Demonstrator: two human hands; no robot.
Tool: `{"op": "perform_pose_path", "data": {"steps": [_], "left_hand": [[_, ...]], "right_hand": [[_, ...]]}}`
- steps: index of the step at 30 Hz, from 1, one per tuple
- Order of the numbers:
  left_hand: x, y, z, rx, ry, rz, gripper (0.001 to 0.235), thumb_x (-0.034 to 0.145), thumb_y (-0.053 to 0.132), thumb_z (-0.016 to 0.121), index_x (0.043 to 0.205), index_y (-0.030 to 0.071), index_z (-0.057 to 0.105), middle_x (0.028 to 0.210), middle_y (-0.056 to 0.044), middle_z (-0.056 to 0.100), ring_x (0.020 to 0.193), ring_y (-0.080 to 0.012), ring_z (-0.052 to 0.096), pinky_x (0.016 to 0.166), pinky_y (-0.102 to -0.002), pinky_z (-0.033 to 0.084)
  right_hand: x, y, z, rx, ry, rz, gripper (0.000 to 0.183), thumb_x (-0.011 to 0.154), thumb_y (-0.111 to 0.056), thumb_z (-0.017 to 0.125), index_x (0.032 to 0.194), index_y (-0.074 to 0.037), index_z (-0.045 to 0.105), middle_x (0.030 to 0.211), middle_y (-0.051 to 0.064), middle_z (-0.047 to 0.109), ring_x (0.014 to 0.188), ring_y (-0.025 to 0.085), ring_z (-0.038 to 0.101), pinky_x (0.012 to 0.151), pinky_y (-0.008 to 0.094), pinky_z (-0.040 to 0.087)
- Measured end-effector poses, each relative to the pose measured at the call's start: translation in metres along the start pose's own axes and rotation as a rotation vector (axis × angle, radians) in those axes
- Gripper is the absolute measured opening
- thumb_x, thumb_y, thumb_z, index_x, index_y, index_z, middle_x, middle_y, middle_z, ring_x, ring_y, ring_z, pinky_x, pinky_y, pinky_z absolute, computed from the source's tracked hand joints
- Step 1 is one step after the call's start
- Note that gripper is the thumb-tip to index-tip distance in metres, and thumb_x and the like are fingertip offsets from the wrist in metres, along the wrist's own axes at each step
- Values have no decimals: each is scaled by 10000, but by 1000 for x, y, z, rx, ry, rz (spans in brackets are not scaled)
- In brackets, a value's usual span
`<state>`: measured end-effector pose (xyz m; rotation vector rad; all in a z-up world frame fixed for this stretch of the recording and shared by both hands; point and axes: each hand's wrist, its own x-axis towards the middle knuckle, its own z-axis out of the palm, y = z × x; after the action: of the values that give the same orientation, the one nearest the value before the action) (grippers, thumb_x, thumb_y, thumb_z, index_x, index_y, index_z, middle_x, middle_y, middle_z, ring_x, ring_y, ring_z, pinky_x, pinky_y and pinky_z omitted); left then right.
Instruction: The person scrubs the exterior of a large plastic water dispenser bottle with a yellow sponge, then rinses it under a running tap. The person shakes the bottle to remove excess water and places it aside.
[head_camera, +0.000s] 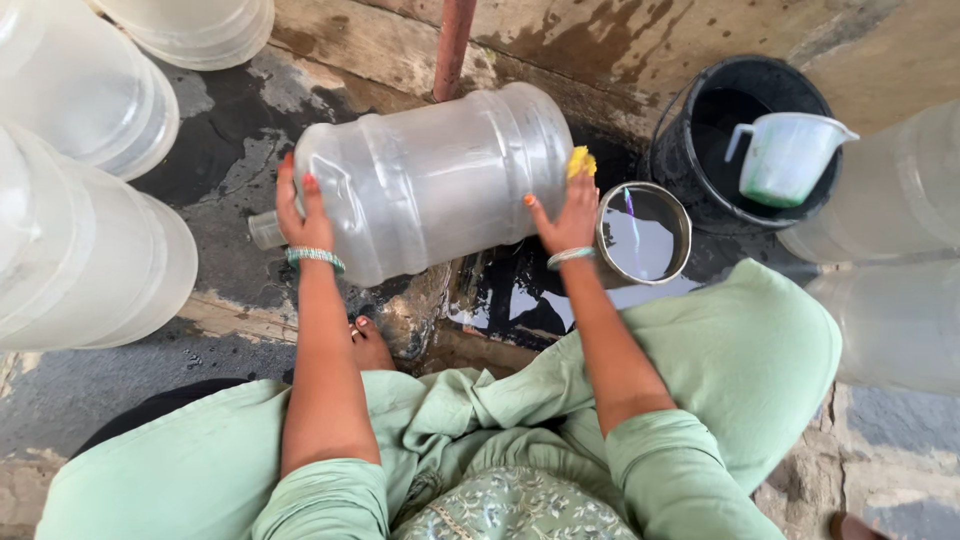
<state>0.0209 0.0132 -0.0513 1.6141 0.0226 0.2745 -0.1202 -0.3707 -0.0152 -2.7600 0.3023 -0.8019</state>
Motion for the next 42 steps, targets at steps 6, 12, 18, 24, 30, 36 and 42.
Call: {"op": "perform_pose_path", "data": {"steps": [6, 12, 18, 24, 30, 36, 42], "left_hand": [[-37, -3, -5, 177, -26, -138, 877, 973, 533, 625, 1662, 166, 226, 1725, -197, 223, 1563, -398, 52, 1250, -591, 128], [-14, 37, -1, 401, -189, -229, 914, 912, 632, 627, 1631, 257, 209, 1704, -192, 156, 1576, -347, 56, 1209, -591, 180], [-11, 49, 16, 494, -33, -180, 813, 941, 677, 617, 1602, 267, 378, 1649, -227, 331, 1572, -392, 237, 1238, -530, 305], [-9, 40, 18, 488, -18, -232, 797, 913, 666, 625, 1581, 300, 390, 1628, -259, 305, 1527, -407, 277, 1188, -522, 336], [-12, 40, 20, 483, -5, -295, 792, 883, 693, 606, 1566, 362, 379, 1656, -219, 275, 1499, -424, 303, 1158, -540, 352], [-2, 47, 26, 554, -14, -340, 779, 889, 710, 591, 1566, 387, 376, 1655, -204, 279, 1492, -431, 317, 1166, -551, 328], [-4, 46, 25, 531, 9, -289, 714, 921, 695, 554, 1550, 384, 419, 1643, -214, 302, 1479, -425, 350, 1175, -528, 338]], "right_hand": [[36, 22, 7, 790, -338, 622, 954, 703, -639, 828, 1344, 8, 544, 1232, 230, 688, 1129, 337, 666, 974, 419, 525], [68, 8, 3, 232, -379, 783, 845, 778, -665, 769, 1295, -15, 619, 1243, 270, 676, 1176, 380, 648, 1029, 456, 499], [54, -65, 16, -254, 25, -87, 586, 1036, -425, 631, 1404, 24, 551, 1501, 259, 525, 1436, 421, 463, 1220, 526, 365], [-7, -203, 26, 208, -420, -508, 663, 985, -504, 568, 1372, 33, 540, 1438, 257, 550, 1337, 417, 495, 1138, 527, 330], [64, -145, 4, -29, -309, -113, 700, 951, -603, 499, 1336, -26, 597, 1414, 168, 570, 1380, 356, 488, 1225, 662, 140], [79, -134, 14, -125, -359, -319, 778, 1022, -646, 423, 1410, 19, 528, 1566, 322, 412, 1471, 477, 315, 1221, 575, 150], [1, -204, 21, 196, -483, -749, 881, 997, -653, 354, 1561, 21, 423, 1619, 244, 348, 1508, 406, 320, 1224, 532, 196]]}}
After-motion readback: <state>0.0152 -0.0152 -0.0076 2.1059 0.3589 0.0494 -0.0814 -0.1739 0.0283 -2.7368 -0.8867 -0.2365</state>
